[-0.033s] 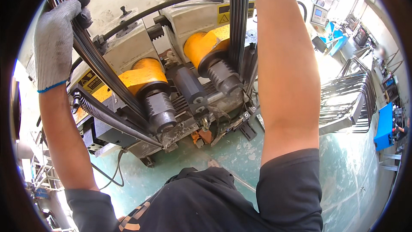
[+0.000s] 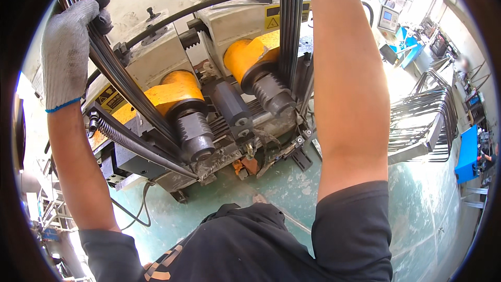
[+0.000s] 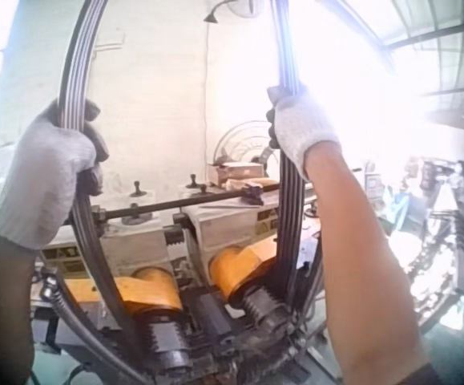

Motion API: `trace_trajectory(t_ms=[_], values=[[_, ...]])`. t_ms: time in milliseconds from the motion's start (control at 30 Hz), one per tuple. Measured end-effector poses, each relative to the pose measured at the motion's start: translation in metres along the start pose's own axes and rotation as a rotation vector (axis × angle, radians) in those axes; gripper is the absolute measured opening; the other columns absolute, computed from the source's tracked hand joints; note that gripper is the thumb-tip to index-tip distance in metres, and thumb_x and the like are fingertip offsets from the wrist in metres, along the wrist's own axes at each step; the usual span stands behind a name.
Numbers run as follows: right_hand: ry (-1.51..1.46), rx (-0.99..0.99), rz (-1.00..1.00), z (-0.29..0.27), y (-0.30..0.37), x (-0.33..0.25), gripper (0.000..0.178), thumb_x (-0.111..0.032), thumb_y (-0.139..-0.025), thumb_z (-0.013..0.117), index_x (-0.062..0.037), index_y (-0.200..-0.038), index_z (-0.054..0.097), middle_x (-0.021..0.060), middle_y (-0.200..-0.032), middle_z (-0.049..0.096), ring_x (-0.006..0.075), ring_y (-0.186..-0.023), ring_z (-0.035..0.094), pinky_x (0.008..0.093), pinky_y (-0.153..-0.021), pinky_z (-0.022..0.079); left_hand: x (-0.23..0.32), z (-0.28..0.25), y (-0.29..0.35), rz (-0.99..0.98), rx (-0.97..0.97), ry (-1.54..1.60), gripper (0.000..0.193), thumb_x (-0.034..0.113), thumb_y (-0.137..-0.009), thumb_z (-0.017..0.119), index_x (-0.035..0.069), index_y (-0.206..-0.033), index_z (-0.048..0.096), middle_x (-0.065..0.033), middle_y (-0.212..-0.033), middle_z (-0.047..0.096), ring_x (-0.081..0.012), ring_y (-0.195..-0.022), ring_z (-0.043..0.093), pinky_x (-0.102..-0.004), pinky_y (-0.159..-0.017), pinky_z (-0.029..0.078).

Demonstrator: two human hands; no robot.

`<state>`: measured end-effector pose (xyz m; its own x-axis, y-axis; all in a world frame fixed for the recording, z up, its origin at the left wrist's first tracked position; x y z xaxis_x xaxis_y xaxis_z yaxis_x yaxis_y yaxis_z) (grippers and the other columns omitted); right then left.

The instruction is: The person repeatedly picks up bundles of long metal rods from a floor rack, feeds them into a yellow and gray bending machine, and removes the bent rods to place them on a nearby rack. The cycle of loading, bending, and stacking continues throughout the clip.

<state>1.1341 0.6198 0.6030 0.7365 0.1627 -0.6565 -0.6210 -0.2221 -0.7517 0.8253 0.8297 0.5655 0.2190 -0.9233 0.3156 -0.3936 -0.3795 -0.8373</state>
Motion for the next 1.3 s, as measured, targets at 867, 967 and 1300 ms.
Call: trace_trajectory(t_ms=[867, 967, 1300], values=[[0.722, -0.013, -0.192, -0.010, -0.016, 0.030, 0.036, -0.032, -0.112, 0.057, -0.0007, -0.103, 0.071, 0.0175, -0.081, 0.072, 0.0265, -0.065, 0.071, 0.0425, -0.063, 0.059, -0.017, -0.004, 0.042, -0.113, -0.103, 0.291, 0.034, 0.022, -0.110, 0.068, -0.003, -0.134, 0.071, -0.0126, -0.101, 0.081, -0.0207, -0.090, 0.083, -0.0327, -0.086, 0.069], [0.466, 0.152, -0.222, -0.021, 0.031, 0.024, 0.038, -0.031, -0.113, 0.056, 0.0015, -0.104, 0.073, 0.0231, -0.087, 0.076, 0.0305, -0.078, 0.077, 0.0452, -0.071, 0.060, -0.009, -0.001, 0.049, -0.218, -0.221, 0.411, 0.043, 0.018, -0.102, 0.072, -0.001, -0.140, 0.068, -0.0140, -0.106, 0.081, -0.0245, -0.096, 0.082, -0.0387, -0.093, 0.068], [0.140, 0.280, -0.487, -0.042, 0.237, 0.050, 0.021, -0.010, -0.105, 0.065, 0.0033, -0.119, 0.071, 0.0180, -0.109, 0.075, 0.0283, -0.100, 0.073, 0.0412, -0.087, 0.060, -0.030, -0.007, 0.060, -0.263, -0.311, 0.398, 0.053, 0.022, -0.097, 0.079, 0.001, -0.143, 0.064, -0.0124, -0.106, 0.079, -0.0271, -0.098, 0.080, -0.0423, -0.093, 0.068]])
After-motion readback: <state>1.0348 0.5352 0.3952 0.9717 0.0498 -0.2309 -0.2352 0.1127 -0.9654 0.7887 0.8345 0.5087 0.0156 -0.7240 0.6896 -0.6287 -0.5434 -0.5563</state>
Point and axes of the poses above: each hand's wrist, its own y-axis away from the middle knuckle, its own z-axis out of the palm, x = y × z, the point moved 8 cm from there along -y, towards the middle knuckle
